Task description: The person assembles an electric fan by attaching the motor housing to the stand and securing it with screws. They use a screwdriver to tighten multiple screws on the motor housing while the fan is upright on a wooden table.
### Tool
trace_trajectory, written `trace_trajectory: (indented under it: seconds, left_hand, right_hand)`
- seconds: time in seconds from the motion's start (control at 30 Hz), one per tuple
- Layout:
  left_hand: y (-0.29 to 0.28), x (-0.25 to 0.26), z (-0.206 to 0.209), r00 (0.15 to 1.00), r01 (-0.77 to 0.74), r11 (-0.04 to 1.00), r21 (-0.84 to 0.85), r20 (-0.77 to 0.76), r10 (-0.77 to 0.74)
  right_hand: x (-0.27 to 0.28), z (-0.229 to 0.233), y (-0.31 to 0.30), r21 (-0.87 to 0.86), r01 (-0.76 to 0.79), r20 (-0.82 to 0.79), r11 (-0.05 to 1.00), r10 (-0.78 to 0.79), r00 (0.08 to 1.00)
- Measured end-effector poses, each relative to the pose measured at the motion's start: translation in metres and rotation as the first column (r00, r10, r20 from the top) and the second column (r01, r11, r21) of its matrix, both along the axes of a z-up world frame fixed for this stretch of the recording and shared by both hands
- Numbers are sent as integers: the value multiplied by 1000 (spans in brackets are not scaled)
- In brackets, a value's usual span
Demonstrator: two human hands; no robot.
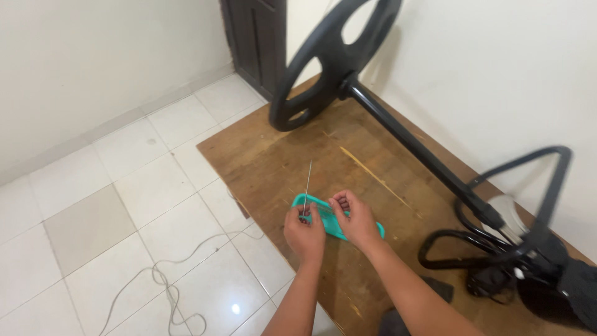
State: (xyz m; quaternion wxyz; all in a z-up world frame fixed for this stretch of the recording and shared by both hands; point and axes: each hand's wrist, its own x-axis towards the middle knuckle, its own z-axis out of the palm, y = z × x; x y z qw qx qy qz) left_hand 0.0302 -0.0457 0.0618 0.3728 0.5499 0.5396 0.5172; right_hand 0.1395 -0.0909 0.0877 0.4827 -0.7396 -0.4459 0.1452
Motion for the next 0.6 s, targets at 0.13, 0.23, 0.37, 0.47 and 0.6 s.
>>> trace_trajectory:
  seconds: [0.13,0.23,0.37,0.47,0.6]
  left_hand:
    - [-33,18,26,985,99,995,5,138,-99]
    - [-60,33,46,959,176,982,66,213,-186]
    - [-101,54,70,914,307,950,56,260,-311]
    - [-134,67,87,860,401,908,119,291,-418]
    - [-179,79,107,813,497,830,253,201,-547]
  right_hand:
    - [1,19,-44,112,113,-52,987,-107,993]
    - [7,32,-78,242,142,-126,960,-114,985]
    - [20,44,-124,342,240,-296,909,-138,945]
    - [33,51,-161,327,377,-389,866,-240,889]
    - [52,54,-212,374,495,-428,784,-327,842]
